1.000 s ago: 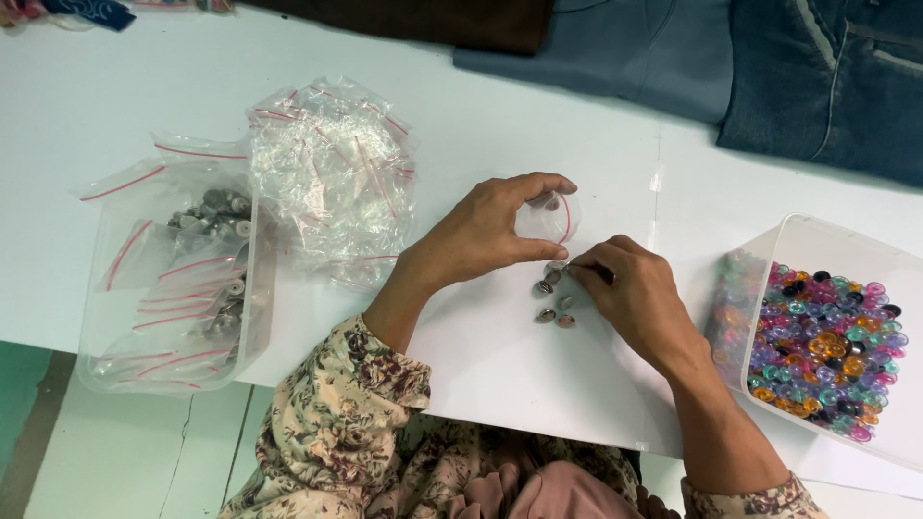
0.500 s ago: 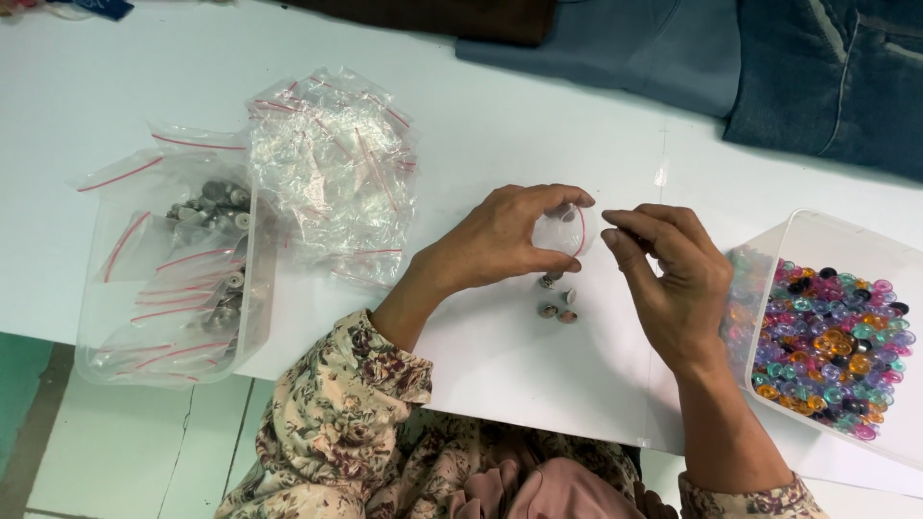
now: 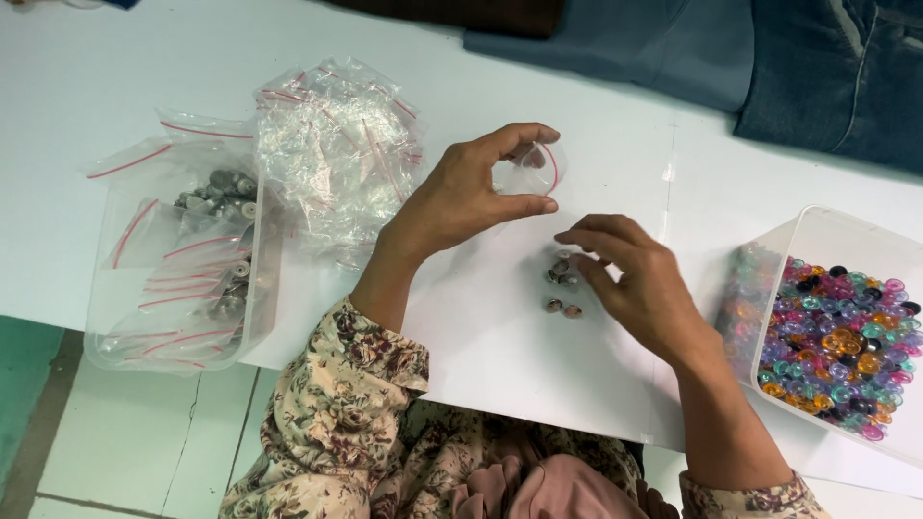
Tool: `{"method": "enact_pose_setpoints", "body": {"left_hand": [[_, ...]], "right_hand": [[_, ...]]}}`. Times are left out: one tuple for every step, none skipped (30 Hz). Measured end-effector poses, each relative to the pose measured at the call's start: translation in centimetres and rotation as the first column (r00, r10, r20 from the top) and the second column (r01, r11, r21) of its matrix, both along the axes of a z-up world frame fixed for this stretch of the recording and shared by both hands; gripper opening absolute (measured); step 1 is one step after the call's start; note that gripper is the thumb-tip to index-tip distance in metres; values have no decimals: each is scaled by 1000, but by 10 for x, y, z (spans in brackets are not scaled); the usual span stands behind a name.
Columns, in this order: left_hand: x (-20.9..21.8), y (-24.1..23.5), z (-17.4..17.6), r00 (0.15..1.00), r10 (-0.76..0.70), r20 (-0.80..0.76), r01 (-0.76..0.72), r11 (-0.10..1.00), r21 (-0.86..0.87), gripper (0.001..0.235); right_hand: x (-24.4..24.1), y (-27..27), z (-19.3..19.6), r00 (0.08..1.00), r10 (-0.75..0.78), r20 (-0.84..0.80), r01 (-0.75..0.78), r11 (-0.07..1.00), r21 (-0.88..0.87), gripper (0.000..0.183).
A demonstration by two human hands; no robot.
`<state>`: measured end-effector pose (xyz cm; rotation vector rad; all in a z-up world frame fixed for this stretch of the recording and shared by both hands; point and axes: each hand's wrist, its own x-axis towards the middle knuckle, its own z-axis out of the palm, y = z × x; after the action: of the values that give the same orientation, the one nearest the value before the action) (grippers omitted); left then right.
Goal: The person sorts buttons from a container, selects specific metal buttons, and places them into a small plastic bag.
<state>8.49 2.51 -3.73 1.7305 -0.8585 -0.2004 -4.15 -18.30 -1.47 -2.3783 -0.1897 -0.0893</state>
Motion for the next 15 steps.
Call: {"method": "enact_pose_setpoints", "body": {"left_hand": [[0,0,-1,1000,-4,2,4,1000,1,63],[1,0,-2,1000,2,-4,-2,1000,-6,63],[1,0,-3,1000,7,-11,-7,1000,-12,64],[0,-1,-2,1000,8,-7,-8,1000,-11,64],[-2,-2,-2,1000,4,-25,-4,1000,-11,64],[-3,-3,-1,999,-1,-40,1,1000,-10,64],[-3,-5,-1,999,-1,-34,1,1000,-10,64],[-3,-6,-2,999,-10,-45,10,1000,0,64],[-4,-8,-2,998,-19,-55,19,1000,9,64],[-5,-9,-3,998,-18,-52,19,1000,9,64],[-7,-10,-4,998,-27,-57,29,999,22,65],[-8,-12,-5,997,-37,-61,39,999,33,66],[-9,-14,-6,998,-37,-57,38,999,32,66],[-11,-16,-7,997,-53,-55,56,997,50,65],[-13,-18,-8,996,-70,-53,73,995,68,65]], "right_hand": [[0,4,2,1000,-4,2,4,1000,1,28],[1,8,4,998,22,-51,-27,995,-100,28],[3,13,6,993,42,-107,-63,978,-199,30],[3,13,-1,994,43,-103,-63,978,-198,30],[3,13,-9,996,47,-69,-64,964,-257,25],[5,13,-16,998,53,-33,-60,947,-315,21],[5,10,-20,998,53,-27,-59,948,-314,21],[5,8,-23,999,45,-26,-51,943,-329,19],[4,6,-26,999,36,-25,-43,938,-344,18],[5,2,-27,999,37,-22,-42,938,-344,18],[5,-1,-27,1000,9,22,-2,950,-311,19],[6,-5,-28,998,-20,65,37,960,-277,20],[6,-11,-26,997,-19,69,38,960,-278,20],[5,-17,-25,983,-63,173,94,980,-177,19],[5,-24,-23,956,-115,269,138,988,-68,18]]}}
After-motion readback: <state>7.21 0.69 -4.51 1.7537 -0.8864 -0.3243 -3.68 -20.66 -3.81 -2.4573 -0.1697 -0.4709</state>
